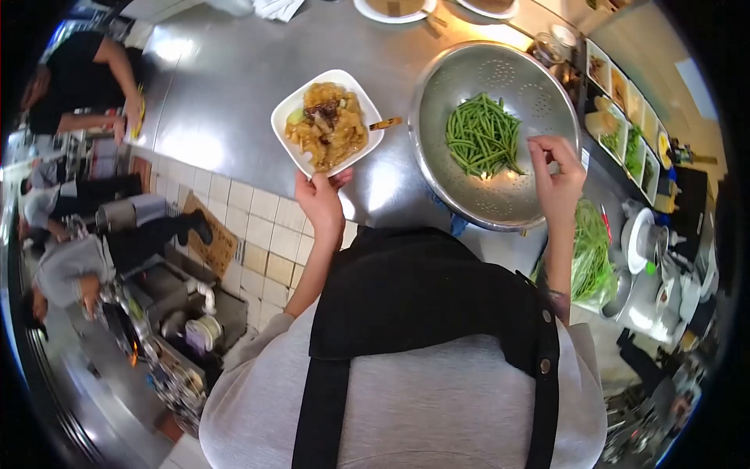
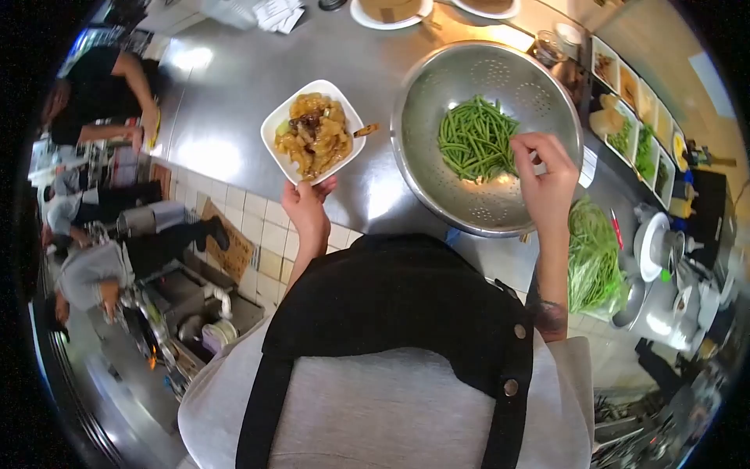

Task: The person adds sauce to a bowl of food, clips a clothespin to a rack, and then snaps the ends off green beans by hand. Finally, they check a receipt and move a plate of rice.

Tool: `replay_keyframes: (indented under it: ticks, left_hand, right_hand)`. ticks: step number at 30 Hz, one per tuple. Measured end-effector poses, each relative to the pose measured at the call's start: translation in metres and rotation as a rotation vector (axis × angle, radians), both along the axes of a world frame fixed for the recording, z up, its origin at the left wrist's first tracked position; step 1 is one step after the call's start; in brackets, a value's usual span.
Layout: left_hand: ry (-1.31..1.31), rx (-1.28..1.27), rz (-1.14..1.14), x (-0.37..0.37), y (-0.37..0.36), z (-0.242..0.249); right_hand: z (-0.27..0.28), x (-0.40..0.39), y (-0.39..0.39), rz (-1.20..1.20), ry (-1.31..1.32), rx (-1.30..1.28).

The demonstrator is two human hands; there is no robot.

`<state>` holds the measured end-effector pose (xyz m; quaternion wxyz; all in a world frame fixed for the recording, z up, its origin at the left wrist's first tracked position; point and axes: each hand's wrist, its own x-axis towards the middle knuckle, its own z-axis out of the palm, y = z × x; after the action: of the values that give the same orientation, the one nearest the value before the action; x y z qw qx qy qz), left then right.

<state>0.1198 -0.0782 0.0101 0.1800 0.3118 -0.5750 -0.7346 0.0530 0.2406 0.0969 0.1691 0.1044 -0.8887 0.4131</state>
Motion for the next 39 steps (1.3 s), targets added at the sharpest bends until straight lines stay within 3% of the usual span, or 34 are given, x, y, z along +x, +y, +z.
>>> replay_keyframes:
  ticks: [1, 3, 5, 7, 9, 10, 12, 13, 16, 20, 22, 27, 29, 33, 36, 39]
  left_hand:
    - [-0.023, 0.016, 0.024, 0.006, 0.003, -0.001]
    - [-0.051, 0.023, 0.065, 0.014, 0.004, -0.005]
    - [-0.051, 0.042, 0.059, 0.026, -0.002, -0.015]
    - [-0.056, 0.049, 0.062, 0.037, -0.011, -0.028]
    - [-0.076, 0.065, 0.076, 0.045, -0.022, -0.045]
    - [-0.087, 0.076, 0.076, 0.049, -0.028, -0.052]
    - [-0.098, 0.091, 0.046, 0.055, -0.039, -0.062]
    - [-0.101, 0.106, 0.016, 0.056, -0.045, -0.066]
    - [-0.095, 0.180, -0.052, 0.055, -0.054, -0.074]
    - [-0.126, 0.319, -0.198, 0.056, -0.068, -0.081]
    - [-0.202, 0.372, -0.399, 0.056, -0.078, -0.083]
    - [-0.397, 0.326, -0.572, 0.051, -0.121, -0.079]
    - [-0.331, 0.134, -0.446, 0.042, -0.139, -0.084]
    - [-0.204, -0.044, -0.458, 0.011, -0.165, -0.072]
    - [-0.381, -0.298, -0.752, -0.009, -0.172, -0.059]
    - [-0.261, -0.459, -0.764, -0.018, -0.177, -0.074]
  right_hand:
    - [0.002, 0.003, -0.003, 0.026, -0.007, -0.005]
    - [0.008, 0.019, -0.011, 0.307, -0.536, -0.147]
    - [0.025, 0.041, -0.025, 0.605, -0.857, -0.016]
    - [-0.008, 0.072, -0.014, 0.803, -0.646, 0.331]
    - [-0.054, 0.098, 0.007, 0.811, -0.878, 0.562]
    - [-0.063, 0.111, 0.007, 0.813, -0.883, 0.560]
    - [-0.077, 0.135, 0.001, 0.426, -0.943, 0.510]
    - [-0.088, 0.143, -0.008, 0.411, -0.947, 0.510]
    - [-0.129, 0.153, -0.044, -0.153, -0.626, 0.093]
    - [-0.170, 0.157, -0.074, -0.320, -0.422, 0.195]
    - [-0.145, 0.155, -0.095, -0.332, -0.395, 0.198]
    - [-0.101, 0.150, -0.158, -0.347, -0.234, 0.171]
    - [-0.101, 0.142, -0.180, -0.345, -0.179, 0.169]
    - [-0.123, 0.110, -0.212, -0.198, -0.105, 0.196]
    - [-0.117, 0.082, -0.236, -0.175, -0.101, 0.221]
    - [-0.115, 0.056, -0.255, -0.079, 0.025, 0.301]
